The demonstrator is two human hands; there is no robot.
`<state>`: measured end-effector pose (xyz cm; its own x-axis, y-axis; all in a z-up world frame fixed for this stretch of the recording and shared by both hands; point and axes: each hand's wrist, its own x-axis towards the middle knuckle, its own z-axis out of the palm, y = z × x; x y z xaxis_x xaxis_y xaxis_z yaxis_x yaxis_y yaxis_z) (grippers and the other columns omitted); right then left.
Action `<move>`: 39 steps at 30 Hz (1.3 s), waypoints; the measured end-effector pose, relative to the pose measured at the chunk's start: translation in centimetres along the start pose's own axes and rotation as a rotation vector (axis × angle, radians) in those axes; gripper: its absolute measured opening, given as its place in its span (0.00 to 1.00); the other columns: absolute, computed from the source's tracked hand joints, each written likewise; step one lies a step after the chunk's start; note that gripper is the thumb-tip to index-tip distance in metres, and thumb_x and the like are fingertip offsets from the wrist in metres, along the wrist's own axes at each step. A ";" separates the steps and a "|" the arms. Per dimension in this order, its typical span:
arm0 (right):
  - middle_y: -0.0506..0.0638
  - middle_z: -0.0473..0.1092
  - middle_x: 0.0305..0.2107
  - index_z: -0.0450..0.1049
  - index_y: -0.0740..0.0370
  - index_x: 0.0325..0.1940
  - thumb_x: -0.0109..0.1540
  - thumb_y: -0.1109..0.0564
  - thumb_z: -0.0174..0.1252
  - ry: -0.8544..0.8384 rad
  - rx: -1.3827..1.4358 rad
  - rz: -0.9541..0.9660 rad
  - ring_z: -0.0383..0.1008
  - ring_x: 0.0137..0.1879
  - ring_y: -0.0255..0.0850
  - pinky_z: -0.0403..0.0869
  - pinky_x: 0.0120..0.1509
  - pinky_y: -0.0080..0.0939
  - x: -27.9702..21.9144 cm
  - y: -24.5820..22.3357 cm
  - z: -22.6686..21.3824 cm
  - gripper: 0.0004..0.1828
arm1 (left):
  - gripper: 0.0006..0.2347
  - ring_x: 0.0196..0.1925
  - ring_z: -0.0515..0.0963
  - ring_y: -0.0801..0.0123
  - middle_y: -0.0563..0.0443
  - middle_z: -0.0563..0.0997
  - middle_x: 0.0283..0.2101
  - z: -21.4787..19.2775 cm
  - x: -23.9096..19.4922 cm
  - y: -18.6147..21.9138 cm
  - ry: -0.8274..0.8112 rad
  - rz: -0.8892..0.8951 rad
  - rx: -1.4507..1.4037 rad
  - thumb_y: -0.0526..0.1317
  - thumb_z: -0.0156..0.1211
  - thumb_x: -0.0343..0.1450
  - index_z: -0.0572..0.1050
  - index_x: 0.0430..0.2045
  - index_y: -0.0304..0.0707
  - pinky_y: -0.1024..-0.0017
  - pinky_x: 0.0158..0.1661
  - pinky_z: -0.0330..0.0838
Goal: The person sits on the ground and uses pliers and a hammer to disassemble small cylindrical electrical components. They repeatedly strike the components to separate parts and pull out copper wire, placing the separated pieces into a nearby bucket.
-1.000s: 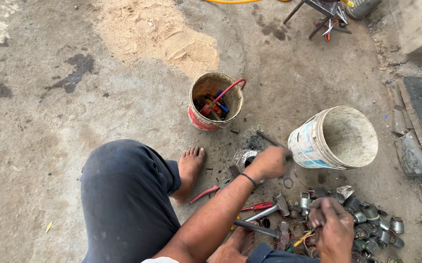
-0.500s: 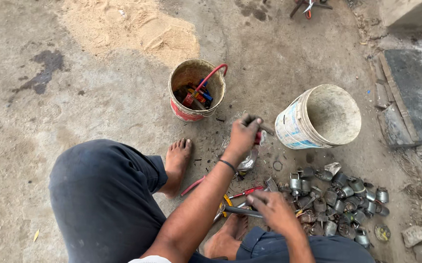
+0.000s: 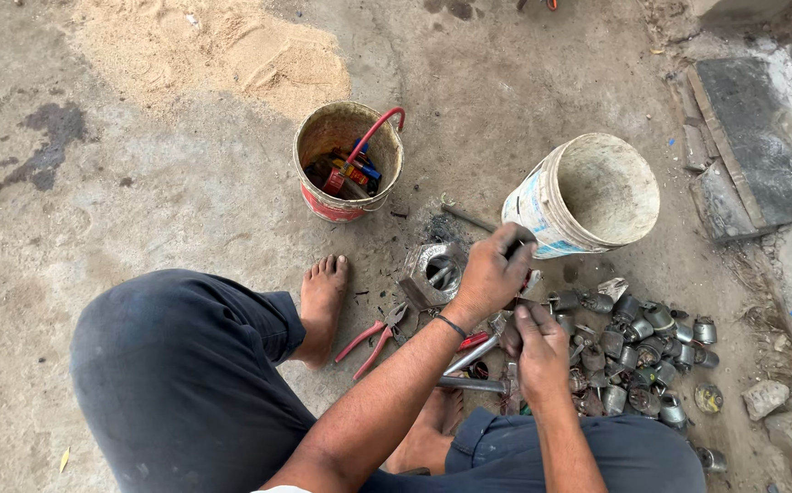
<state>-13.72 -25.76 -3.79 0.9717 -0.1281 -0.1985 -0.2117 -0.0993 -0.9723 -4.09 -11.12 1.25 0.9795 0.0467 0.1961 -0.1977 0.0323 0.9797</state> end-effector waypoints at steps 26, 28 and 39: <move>0.61 0.71 0.24 0.75 0.69 0.39 0.69 0.55 0.54 0.067 -0.653 -0.252 0.71 0.31 0.51 0.68 0.39 0.49 -1.1 -8.5 2.5 0.12 | 0.06 0.31 0.69 0.84 0.59 0.73 0.33 -1.1 0.6 -1.6 -0.200 -0.189 -0.342 0.30 0.53 0.76 0.76 0.44 0.33 0.81 0.32 0.68; 0.58 0.73 0.27 0.76 0.68 0.44 0.68 0.56 0.53 0.136 -0.594 -0.296 0.74 0.32 0.45 0.70 0.39 0.46 -0.4 -8.6 2.0 0.11 | 0.06 0.28 0.68 0.83 0.59 0.73 0.31 -0.9 0.6 -1.0 -0.219 -0.223 -0.411 0.30 0.53 0.76 0.76 0.43 0.33 0.80 0.30 0.66; 0.56 0.78 0.32 0.80 0.65 0.43 0.65 0.56 0.59 -0.174 -0.522 -0.194 0.76 0.38 0.45 0.75 0.43 0.44 -3.0 -9.1 0.1 0.09 | 0.03 0.32 0.81 0.63 0.44 0.81 0.32 -4.6 2.3 -2.2 0.153 -0.015 0.209 0.33 0.58 0.75 0.78 0.39 0.33 0.67 0.33 0.71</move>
<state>-14.67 -24.38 5.65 0.9915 0.1007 -0.0827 -0.0085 -0.5839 -0.8118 -1.57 -6.45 -0.61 0.9617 0.1989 0.1885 -0.1552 -0.1720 0.9728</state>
